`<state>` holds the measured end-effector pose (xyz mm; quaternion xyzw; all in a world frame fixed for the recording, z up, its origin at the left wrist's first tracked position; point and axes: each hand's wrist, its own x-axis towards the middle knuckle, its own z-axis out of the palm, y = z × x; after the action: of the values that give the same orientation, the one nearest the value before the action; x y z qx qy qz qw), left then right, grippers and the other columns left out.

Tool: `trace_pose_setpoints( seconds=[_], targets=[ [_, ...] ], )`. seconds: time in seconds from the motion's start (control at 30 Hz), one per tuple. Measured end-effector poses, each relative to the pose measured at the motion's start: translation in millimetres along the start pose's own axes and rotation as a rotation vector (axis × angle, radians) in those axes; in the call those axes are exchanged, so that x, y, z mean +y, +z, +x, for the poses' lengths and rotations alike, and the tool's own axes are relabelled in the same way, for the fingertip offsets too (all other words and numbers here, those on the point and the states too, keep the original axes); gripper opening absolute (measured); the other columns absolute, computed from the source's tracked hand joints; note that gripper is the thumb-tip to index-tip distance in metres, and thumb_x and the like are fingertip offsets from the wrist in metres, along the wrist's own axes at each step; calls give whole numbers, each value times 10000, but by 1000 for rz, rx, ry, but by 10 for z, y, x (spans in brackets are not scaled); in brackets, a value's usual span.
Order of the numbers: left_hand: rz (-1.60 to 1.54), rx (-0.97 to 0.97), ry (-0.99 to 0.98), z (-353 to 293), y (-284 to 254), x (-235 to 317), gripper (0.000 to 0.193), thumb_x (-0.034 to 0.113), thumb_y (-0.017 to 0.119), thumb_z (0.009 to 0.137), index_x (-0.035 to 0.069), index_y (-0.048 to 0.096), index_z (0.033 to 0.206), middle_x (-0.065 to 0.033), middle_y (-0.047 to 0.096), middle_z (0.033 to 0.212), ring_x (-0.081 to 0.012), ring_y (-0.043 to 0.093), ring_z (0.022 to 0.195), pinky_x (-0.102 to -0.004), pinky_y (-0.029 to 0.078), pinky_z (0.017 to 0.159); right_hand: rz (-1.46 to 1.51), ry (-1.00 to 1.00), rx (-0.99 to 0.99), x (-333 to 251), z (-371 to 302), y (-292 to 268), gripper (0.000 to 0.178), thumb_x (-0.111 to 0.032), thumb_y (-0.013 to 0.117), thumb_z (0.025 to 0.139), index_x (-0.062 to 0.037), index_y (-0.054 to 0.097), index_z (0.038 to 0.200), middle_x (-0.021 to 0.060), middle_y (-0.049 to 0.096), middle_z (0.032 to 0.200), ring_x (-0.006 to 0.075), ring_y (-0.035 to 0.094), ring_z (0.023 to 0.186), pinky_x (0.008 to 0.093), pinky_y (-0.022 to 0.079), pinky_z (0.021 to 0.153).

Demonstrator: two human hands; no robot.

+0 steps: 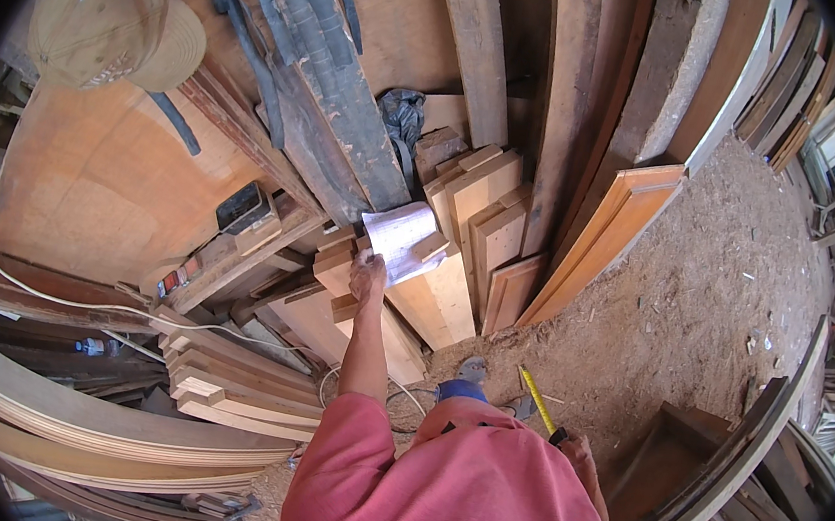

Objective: The person uses a tape measure and a pencil to mark lengths on a large wooden beam, referencing a piece of paper, and then moves the beam on a workshop floor.

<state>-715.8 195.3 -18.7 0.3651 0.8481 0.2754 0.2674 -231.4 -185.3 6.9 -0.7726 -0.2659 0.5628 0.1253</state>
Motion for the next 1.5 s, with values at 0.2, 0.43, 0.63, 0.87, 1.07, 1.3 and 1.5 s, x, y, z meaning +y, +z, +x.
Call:
trace_pose_setpoints(
  seconds=[0.2,0.43,0.63,0.87,1.07,1.3,1.5],
  targets=[
    [-3,3,-1,50,18,-62,275,313,600,857,193,687,1089,-35,684,1122,-250,656,1027,-384,494,888,123,-7,-42,114,39,-13,279,-118,680,792,-2,698,1046,39,685,792,112,624,682,251,485,589],
    [21,5,4,39,13,-49,278,324,597,863,198,682,1096,-25,687,1117,-246,656,1028,-381,494,890,-26,-26,-16,-48,-57,-20,261,-128,672,790,2,709,1014,33,681,772,113,622,686,260,490,604],
    [18,-3,-2,-26,-46,36,271,325,604,872,196,682,1097,-21,689,1122,-242,658,1031,-384,494,888,-17,36,26,-107,-75,16,260,-130,669,790,-3,710,1014,31,678,772,109,618,682,265,490,605],
    [44,11,-19,-44,-78,66,278,324,607,866,191,680,1099,-33,682,1145,-257,654,1041,-391,490,898,-45,30,34,-179,-80,14,235,-124,664,798,-12,712,999,25,670,772,103,608,675,260,481,593],
    [54,19,2,-24,-54,20,285,330,605,862,197,678,1103,-39,674,1156,-269,642,1061,-400,489,898,-36,-12,22,-62,-7,-4,225,-117,645,804,-26,722,994,18,670,760,97,602,667,257,471,581],
    [62,16,-5,-17,-36,36,290,336,602,867,192,676,1107,-43,677,1146,-268,643,1059,-392,485,905,-91,-29,38,59,104,-8,236,-125,659,794,-25,732,994,14,662,729,95,596,655,256,468,574],
    [30,2,-20,-30,-58,27,286,329,607,867,189,677,1107,-48,676,1146,-269,642,1059,-392,484,908,-50,-117,11,219,200,-21,255,-128,670,781,-15,729,1002,15,654,717,96,592,650,259,467,571]
  ],
)
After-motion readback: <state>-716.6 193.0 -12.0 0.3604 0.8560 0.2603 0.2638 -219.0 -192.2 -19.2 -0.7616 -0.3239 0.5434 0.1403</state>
